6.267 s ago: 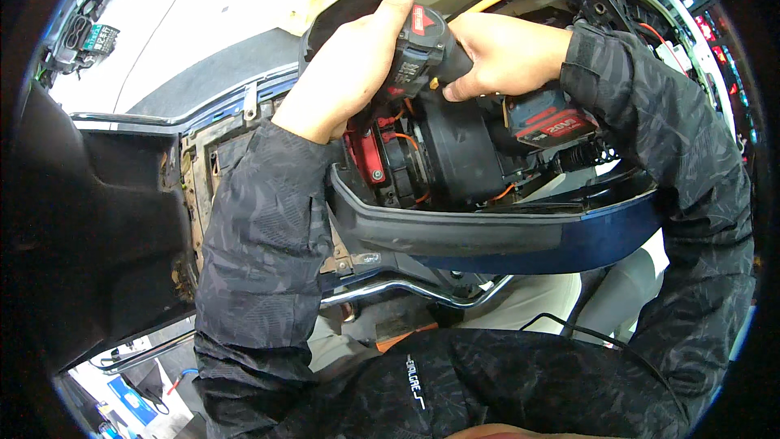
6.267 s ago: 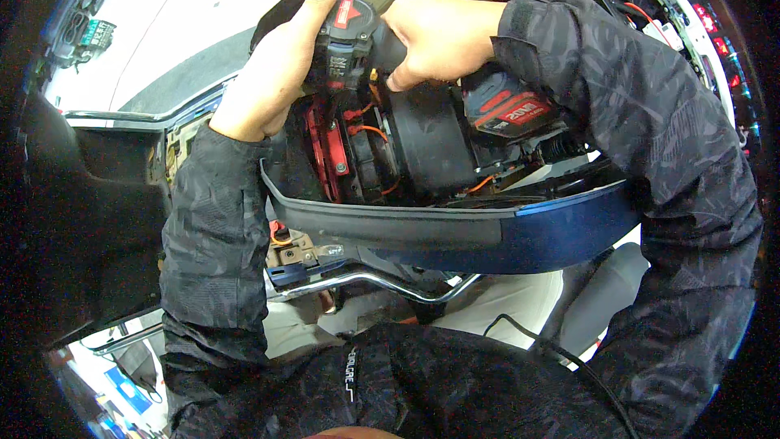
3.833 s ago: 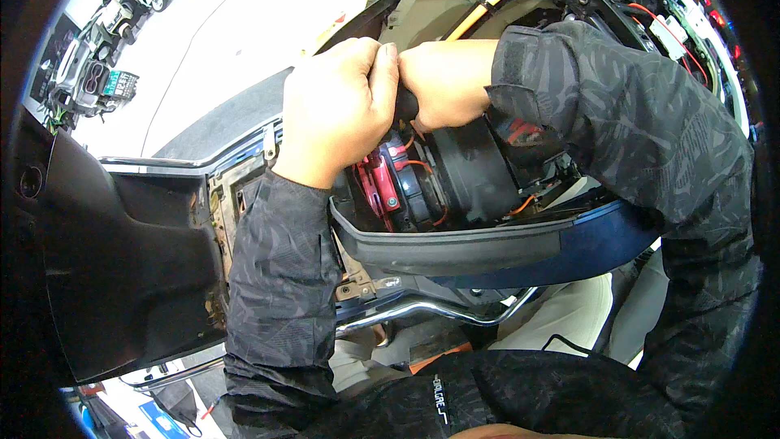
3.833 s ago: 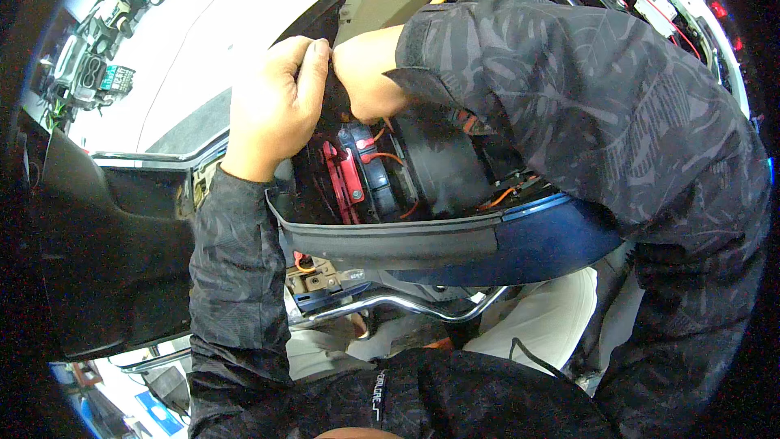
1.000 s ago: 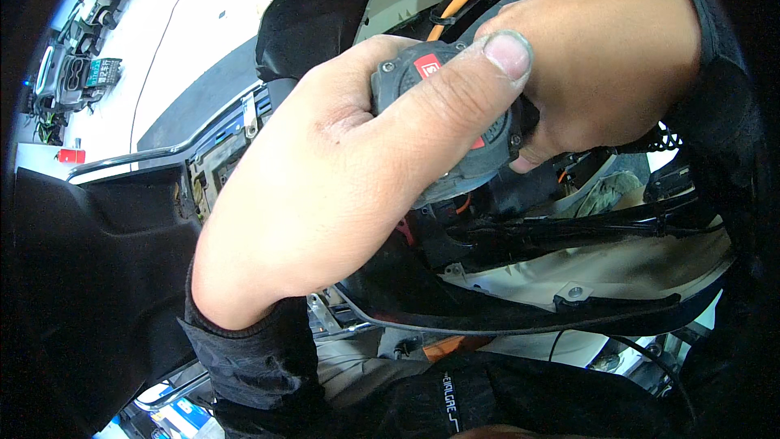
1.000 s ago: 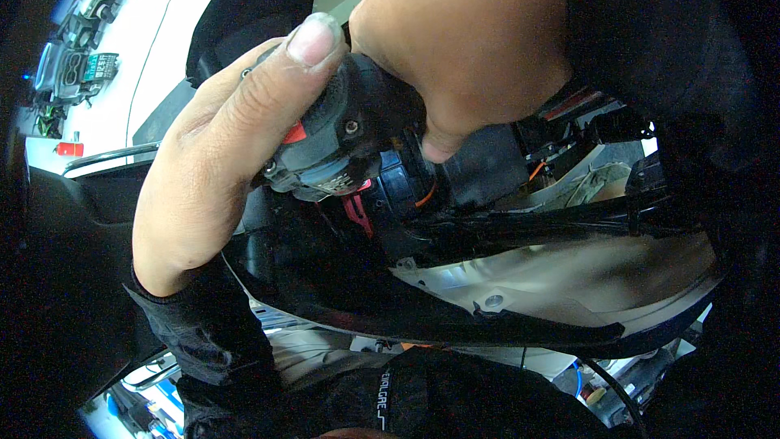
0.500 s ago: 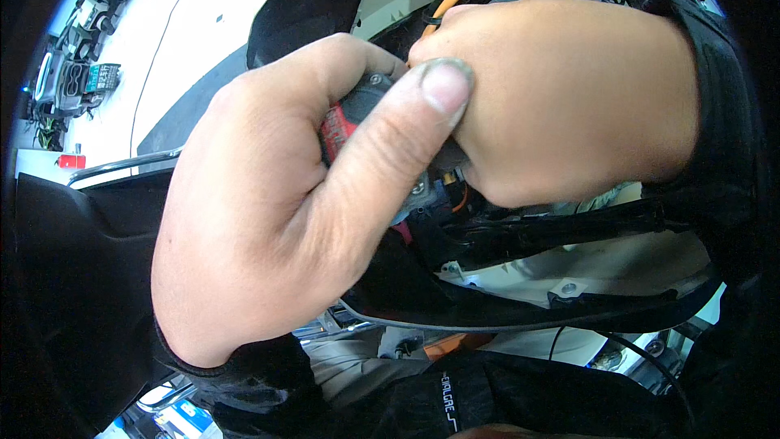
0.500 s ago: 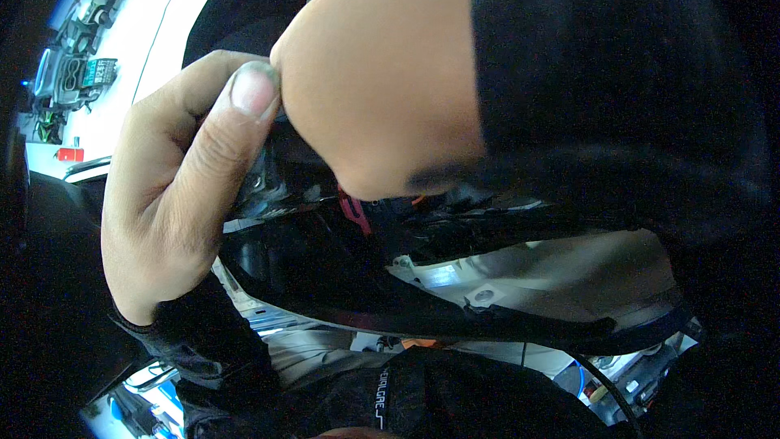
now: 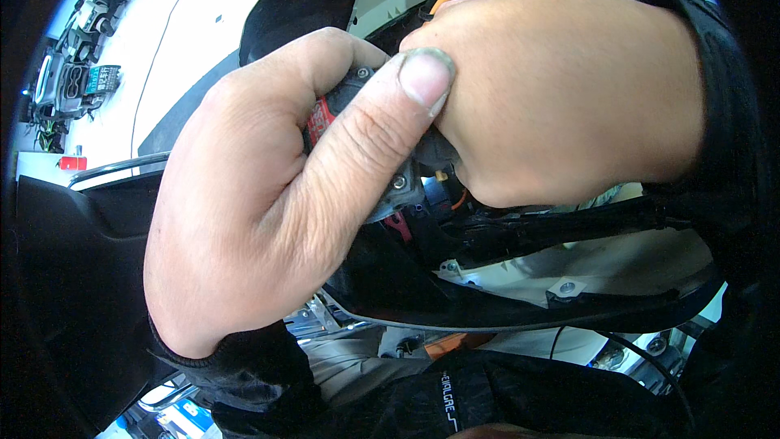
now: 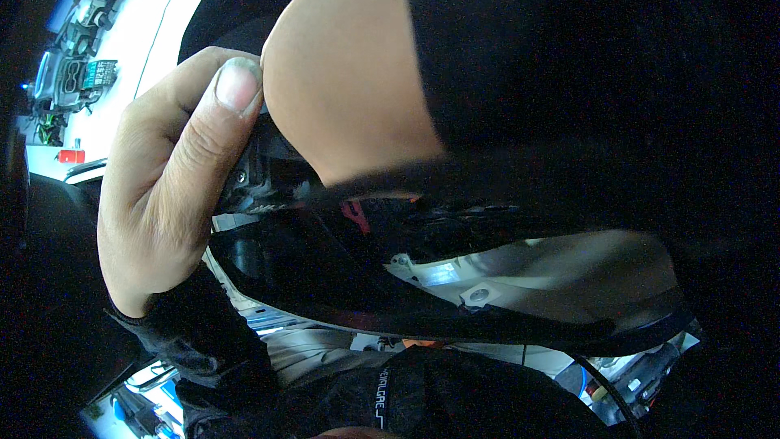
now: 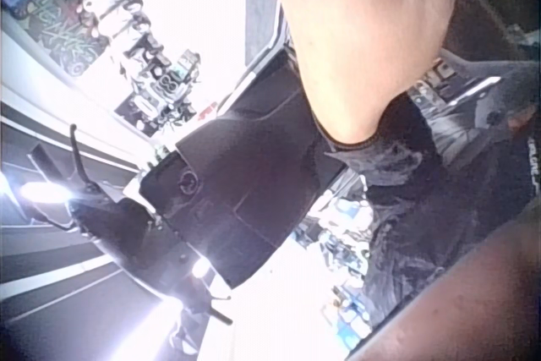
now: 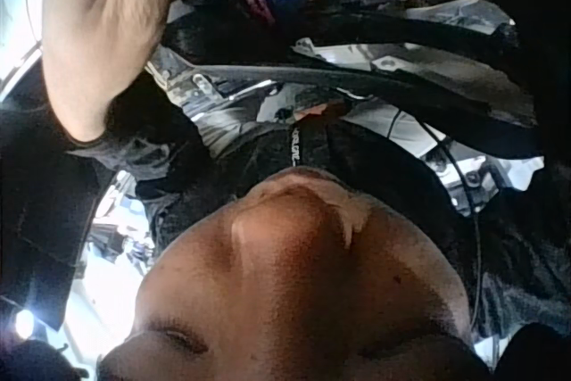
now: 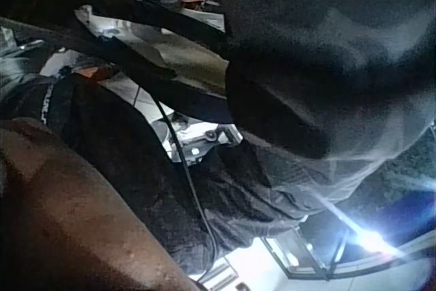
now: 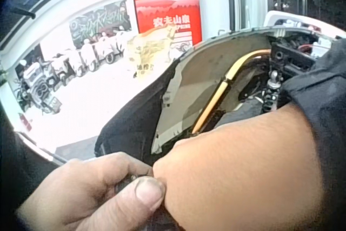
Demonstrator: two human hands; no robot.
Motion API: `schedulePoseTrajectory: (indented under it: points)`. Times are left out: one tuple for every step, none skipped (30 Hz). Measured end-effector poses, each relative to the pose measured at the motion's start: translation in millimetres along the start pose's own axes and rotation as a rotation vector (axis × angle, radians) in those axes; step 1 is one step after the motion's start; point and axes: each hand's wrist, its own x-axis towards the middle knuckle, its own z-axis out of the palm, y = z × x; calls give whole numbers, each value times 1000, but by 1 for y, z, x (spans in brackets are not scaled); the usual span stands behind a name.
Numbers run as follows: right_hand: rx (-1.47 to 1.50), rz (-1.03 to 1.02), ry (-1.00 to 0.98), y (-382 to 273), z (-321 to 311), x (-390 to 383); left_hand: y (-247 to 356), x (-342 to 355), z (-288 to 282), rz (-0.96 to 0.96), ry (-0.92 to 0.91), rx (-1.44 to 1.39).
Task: The person is repairing a scooter, using a wrench and a power drill to tighten bolts and adjust components. They work on the scooter's internal parts, including the battery and wiring, and use a metal bar to secure components.
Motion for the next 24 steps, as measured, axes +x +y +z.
schedulePoseTrajectory:
  points:
    - [-3,9,23,1,5,0,2,0,-2,-56,-23,-25]
    - [-25,10,0,1,3,0,3,2,-5,-86,-53,-23]
    - [-47,11,-22,3,4,-1,4,3,-8,-116,-84,-21]
    - [-89,4,-90,4,-4,0,4,7,-14,-120,-122,8]
    - [182,66,-110,8,-3,1,2,8,-15,-112,-140,21]
    - [451,134,-116,10,-4,3,1,9,-17,-103,-157,33]
    - [1033,268,-64,14,7,7,-1,10,-15,-81,-153,30]
    - [1079,264,-69,16,5,6,-2,11,-15,-73,-161,1]
    - [1125,260,-74,19,9,8,-4,11,-13,-66,-168,-29]
    - [634,123,-136,21,6,5,-4,11,-12,-72,-187,-87]
    - [480,95,-116,20,12,4,-3,11,-11,-76,-185,-73]
    - [326,71,-93,21,13,3,-3,11,-10,-81,-183,-60]
    - [509,155,4,15,25,1,-1,8,-7,-83,-158,25]
    - [774,255,31,15,25,2,-1,9,-7,-56,-154,66]
    - [1039,354,87,12,26,4,-1,10,-7,-30,-149,108]
    - [1388,469,68,15,19,8,-4,13,-9,24,-163,106]
    - [1299,465,19,12,14,9,-5,14,-12,28,-182,111]
    - [1210,458,-29,12,9,12,-7,14,-14,31,-200,117]
    - [684,324,-92,7,0,3,-7,13,-19,-16,-224,131]
    - [417,245,-136,7,-4,2,-9,12,-21,-18,-226,134]
    - [150,165,-161,5,-8,0,-11,10,-23,-21,-229,138]
    - [139,148,-174,6,-9,-1,-14,8,-22,20,-210,130]
    - [90,117,-98,6,-6,-2,-15,5,-20,78,-167,172]
    - [38,90,-21,8,-2,-3,-17,2,-17,133,-122,216]
